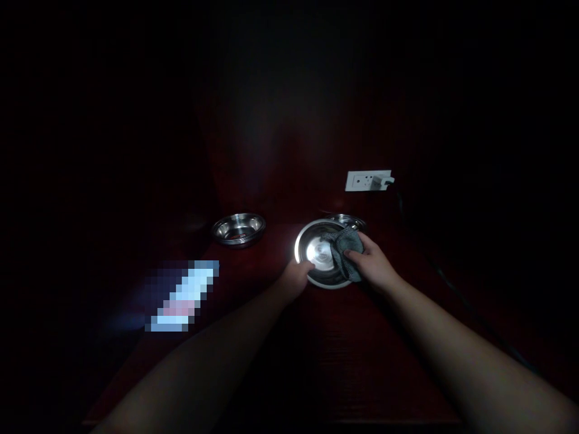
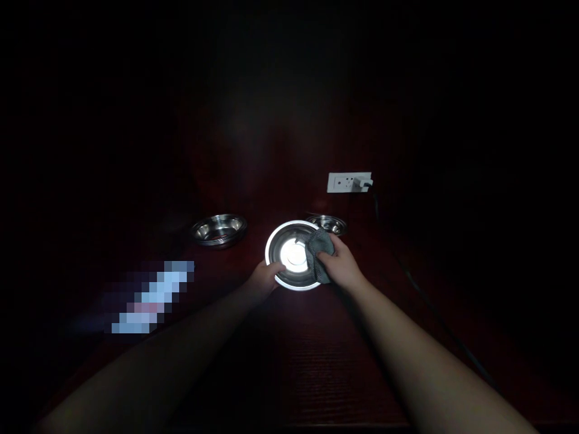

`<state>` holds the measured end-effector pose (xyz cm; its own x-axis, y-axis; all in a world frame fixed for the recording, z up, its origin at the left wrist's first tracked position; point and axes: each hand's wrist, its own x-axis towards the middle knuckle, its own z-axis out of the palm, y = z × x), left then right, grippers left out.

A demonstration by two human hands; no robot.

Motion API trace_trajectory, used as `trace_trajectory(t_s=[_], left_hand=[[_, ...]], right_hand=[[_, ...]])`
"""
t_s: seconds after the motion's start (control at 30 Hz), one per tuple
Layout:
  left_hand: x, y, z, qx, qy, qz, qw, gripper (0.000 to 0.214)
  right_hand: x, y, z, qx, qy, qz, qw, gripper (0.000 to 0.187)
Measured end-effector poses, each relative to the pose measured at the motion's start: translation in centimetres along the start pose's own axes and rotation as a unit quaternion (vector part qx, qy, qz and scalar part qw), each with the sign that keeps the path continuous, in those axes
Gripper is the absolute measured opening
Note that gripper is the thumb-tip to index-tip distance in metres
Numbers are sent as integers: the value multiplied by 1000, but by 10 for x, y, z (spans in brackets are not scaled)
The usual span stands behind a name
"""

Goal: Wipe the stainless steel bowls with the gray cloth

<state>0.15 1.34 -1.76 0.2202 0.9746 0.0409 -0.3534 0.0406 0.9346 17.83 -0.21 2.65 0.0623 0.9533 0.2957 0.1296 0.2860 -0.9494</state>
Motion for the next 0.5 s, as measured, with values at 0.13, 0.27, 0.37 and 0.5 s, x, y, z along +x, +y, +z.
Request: trace_trajectory(t_s=[0.13,0.27,0.37,0.5], left_hand=[[-5,7,3,9,-13,-4,1000,23],[-7,13,6,33,-18,-6,999,21],[-8,16,7,55,-4,-5,998,24],[-11,18,7,50,-26,-7,998,38]], right_hand=[[0,2,0,13,-3,24,1000,32],[4,9,-2,-62,14,-10,998,28],[5,10,-3,-123,29,-40,991,26],[5,5,-4,-150,37,-44,987,24]])
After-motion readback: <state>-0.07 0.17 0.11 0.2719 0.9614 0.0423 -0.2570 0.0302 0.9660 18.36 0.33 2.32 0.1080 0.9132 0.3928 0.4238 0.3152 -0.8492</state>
